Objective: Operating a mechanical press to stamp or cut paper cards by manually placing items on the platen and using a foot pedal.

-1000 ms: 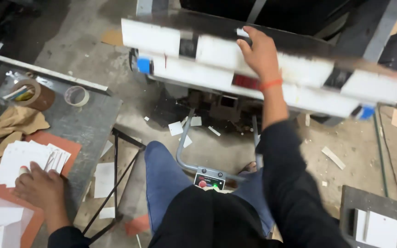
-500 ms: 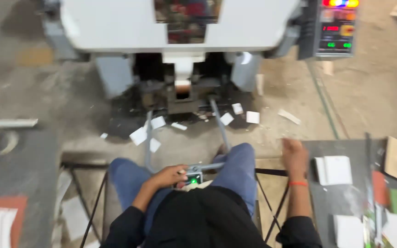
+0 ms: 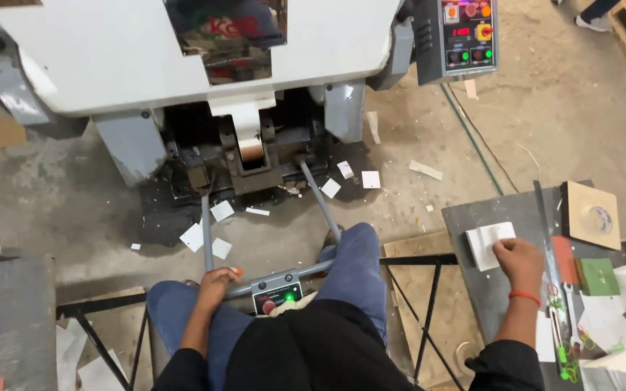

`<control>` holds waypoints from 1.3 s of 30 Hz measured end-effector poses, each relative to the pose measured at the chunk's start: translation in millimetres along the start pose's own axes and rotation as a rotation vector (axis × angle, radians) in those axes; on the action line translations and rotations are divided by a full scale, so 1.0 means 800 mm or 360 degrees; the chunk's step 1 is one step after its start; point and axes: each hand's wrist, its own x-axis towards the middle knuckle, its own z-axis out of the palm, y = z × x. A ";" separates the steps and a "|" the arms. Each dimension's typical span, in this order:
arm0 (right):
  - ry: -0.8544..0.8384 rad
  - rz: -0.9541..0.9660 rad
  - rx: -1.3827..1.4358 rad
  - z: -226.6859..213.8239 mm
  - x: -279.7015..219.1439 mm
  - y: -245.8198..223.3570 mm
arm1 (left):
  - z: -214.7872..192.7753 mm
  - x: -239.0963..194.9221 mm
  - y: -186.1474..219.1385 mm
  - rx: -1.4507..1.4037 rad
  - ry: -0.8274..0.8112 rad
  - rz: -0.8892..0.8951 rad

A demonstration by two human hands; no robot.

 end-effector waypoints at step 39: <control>-0.0350 -0.2027 0.0089 0.159 0.002 -0.740 | -0.194 -0.343 0.294 0.2461 0.1939 0.0271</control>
